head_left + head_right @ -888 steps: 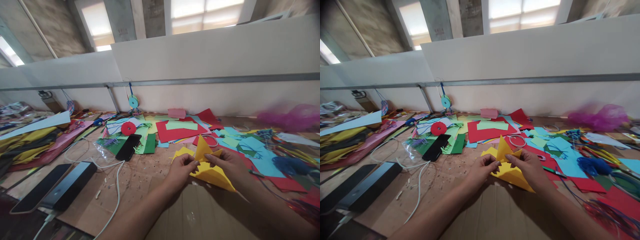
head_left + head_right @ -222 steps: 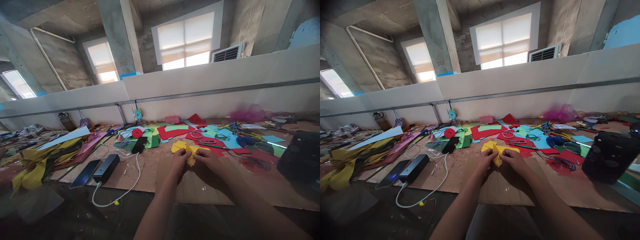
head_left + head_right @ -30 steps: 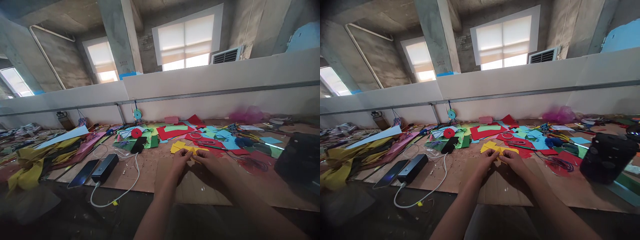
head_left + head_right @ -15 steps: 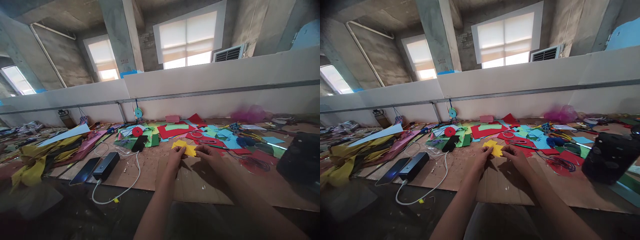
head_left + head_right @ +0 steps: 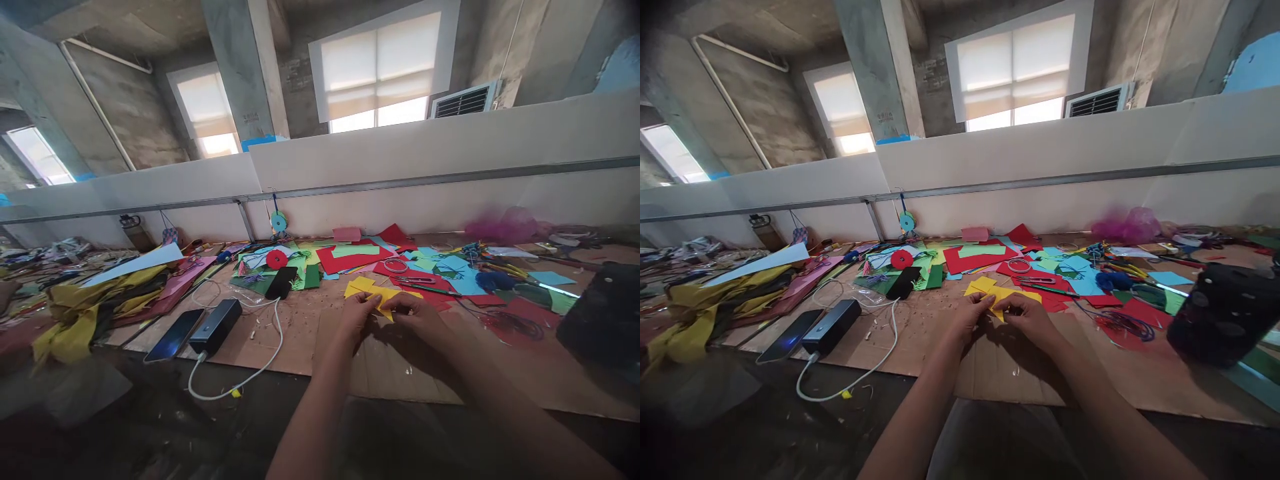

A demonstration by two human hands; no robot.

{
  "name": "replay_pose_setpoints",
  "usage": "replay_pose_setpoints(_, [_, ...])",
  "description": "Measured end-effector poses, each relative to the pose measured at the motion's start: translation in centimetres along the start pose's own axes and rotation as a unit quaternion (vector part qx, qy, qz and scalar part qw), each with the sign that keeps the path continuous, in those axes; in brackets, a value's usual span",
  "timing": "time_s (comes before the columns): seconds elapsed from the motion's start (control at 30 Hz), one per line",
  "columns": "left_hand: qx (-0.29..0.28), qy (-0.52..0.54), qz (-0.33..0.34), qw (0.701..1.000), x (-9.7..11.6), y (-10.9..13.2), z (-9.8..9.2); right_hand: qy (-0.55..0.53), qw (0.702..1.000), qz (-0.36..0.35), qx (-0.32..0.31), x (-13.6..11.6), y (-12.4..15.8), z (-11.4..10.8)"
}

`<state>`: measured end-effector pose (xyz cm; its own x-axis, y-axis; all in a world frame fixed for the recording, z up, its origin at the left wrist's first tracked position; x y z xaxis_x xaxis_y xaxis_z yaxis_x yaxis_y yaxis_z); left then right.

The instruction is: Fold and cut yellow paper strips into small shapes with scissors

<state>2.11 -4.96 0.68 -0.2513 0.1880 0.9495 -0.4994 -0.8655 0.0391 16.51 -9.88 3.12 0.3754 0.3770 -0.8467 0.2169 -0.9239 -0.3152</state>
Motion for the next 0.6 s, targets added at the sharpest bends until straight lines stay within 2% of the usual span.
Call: replay_pose_setpoints(0.6, [0.001, 0.01, 0.015, 1.0, -0.67, -0.53, 0.09, 0.036, 0.999, -0.04, 0.001, 0.5, -0.36, 0.23])
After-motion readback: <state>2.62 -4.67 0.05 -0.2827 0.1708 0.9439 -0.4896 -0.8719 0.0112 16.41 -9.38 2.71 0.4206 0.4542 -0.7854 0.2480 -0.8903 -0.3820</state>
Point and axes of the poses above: each hand's wrist, its own y-axis away from the middle knuckle, its own z-axis out of the palm, x = y × z, the point moved 4 cm from there along -y, towards the middle knuckle, and after that the axes turned 9 degrees about -x, right-handed, at the moved point
